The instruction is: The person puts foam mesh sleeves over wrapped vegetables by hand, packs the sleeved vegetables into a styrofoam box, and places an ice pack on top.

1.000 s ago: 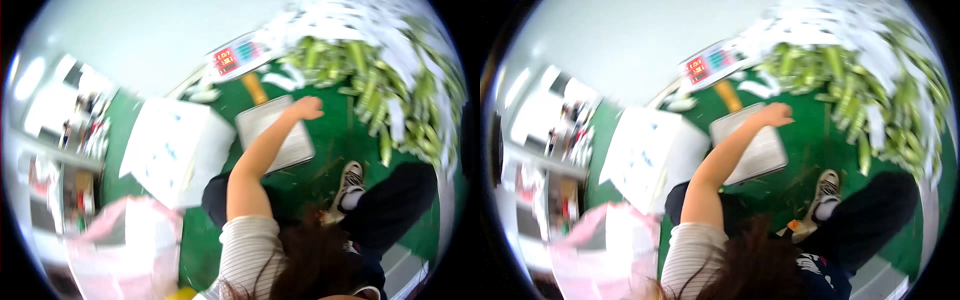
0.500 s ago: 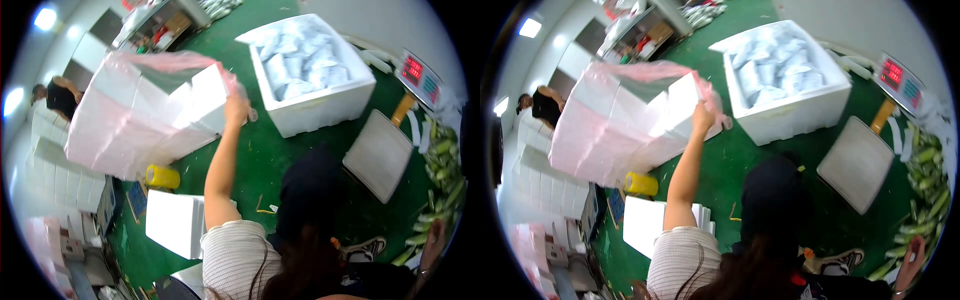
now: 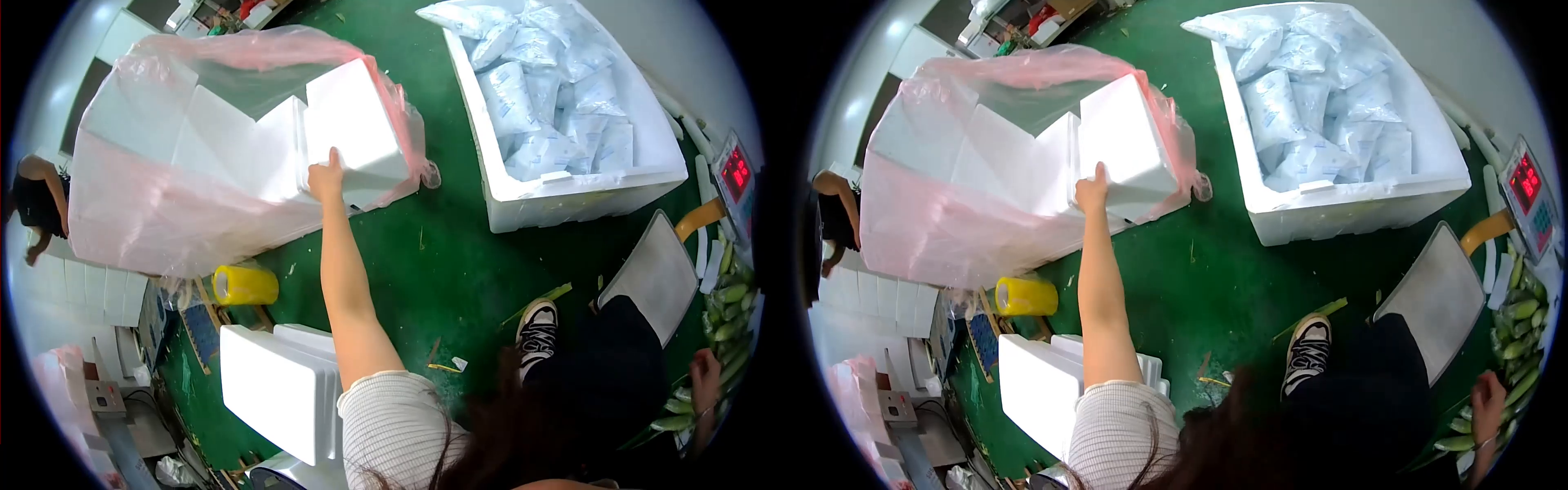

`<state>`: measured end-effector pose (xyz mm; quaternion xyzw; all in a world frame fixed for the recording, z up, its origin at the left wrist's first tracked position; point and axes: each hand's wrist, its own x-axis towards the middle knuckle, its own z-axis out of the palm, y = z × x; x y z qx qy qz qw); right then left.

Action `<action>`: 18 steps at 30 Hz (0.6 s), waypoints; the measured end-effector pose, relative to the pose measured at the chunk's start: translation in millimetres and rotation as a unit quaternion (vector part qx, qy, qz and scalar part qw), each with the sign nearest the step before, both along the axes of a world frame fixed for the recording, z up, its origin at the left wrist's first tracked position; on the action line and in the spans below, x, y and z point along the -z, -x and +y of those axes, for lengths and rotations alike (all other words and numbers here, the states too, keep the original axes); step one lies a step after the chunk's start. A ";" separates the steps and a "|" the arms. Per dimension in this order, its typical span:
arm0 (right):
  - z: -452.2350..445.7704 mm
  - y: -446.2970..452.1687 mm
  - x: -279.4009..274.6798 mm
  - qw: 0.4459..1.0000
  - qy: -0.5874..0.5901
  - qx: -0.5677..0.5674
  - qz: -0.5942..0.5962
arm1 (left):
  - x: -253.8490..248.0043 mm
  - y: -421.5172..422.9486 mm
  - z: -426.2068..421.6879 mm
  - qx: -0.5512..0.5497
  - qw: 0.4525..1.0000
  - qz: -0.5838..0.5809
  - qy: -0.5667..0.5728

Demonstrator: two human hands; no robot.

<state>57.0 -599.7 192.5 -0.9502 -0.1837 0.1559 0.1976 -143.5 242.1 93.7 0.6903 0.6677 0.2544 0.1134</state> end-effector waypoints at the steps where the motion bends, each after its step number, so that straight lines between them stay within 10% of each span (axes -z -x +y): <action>1: 18.1 7.7 -6.9 0.999 -0.006 0.036 0.036 | 0.9 8.6 -7.6 0.017 0.999 -0.022 0.023; 11: 209.3 41.0 -114.9 0.972 -0.103 -0.183 -0.109 | -16.8 176.7 -188.9 0.007 0.959 -0.278 0.055; 18: 513.6 136.0 -77.5 0.754 -0.209 -0.622 -0.018 | -2.2 190.5 -227.6 -0.013 0.948 -0.314 0.047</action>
